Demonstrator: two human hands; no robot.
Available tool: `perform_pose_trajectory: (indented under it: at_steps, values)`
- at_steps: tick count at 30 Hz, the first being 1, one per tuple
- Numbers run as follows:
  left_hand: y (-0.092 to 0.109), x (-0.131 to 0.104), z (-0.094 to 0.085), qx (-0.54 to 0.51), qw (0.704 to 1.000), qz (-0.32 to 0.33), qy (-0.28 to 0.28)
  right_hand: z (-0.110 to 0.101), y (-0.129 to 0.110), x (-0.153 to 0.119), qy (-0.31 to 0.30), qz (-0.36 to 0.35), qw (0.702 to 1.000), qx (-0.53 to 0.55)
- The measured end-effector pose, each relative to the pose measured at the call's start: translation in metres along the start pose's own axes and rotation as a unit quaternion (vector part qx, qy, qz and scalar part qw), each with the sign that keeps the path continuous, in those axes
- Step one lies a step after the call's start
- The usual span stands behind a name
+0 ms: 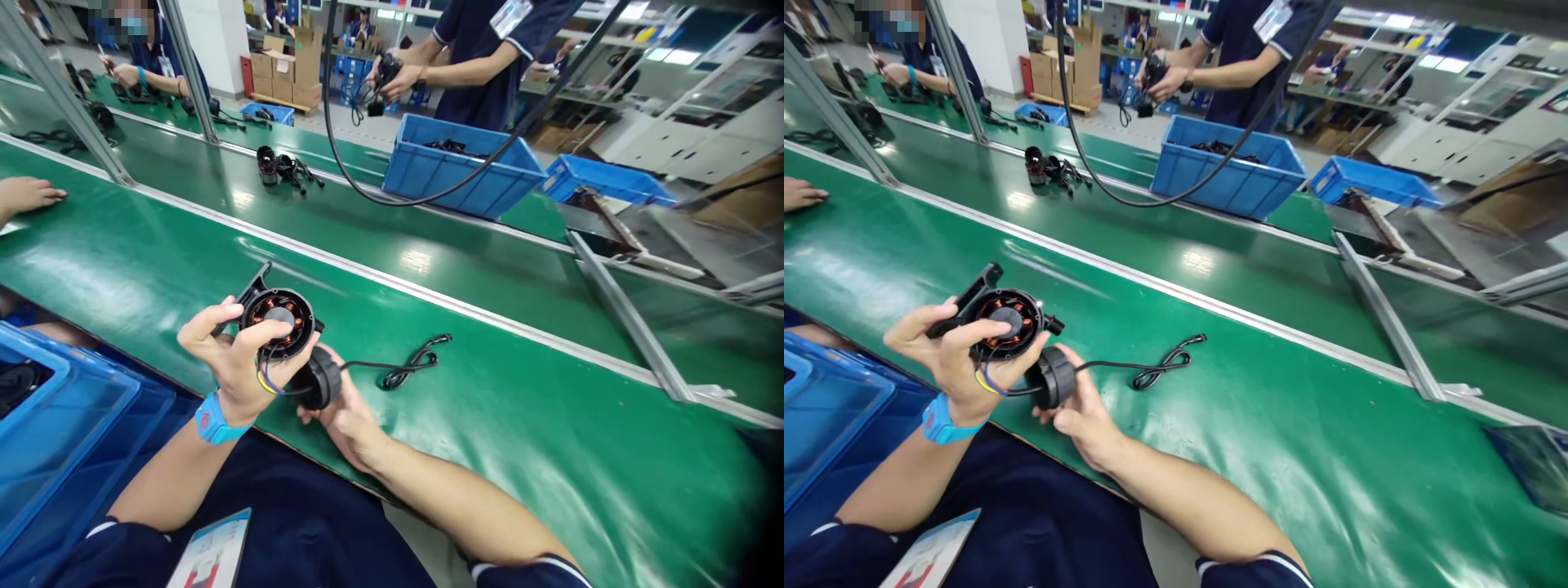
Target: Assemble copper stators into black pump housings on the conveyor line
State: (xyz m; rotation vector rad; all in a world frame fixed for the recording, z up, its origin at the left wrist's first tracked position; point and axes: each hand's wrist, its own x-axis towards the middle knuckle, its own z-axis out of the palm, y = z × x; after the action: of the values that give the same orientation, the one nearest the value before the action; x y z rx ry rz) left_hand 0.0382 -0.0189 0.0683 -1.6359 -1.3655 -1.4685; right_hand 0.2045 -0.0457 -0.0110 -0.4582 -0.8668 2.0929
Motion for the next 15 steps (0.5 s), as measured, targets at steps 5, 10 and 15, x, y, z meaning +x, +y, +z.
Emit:
perform_pose_trajectory:
  at_steps: [5,10,15]
  values:
    - [0.001,-0.032,0.003,-0.057,0.991,-0.081,-0.093,0.018,-0.047,0.000,0.086,-0.165,0.974,-0.127]
    - [0.015,-0.066,0.011,-0.125,0.959,-0.127,-0.222,0.006,-0.065,0.018,0.223,-0.289,0.854,-0.371]
    - [0.017,-0.083,0.008,-0.170,0.935,-0.128,-0.284,-0.028,-0.076,0.037,0.229,-0.342,0.770,-0.488]
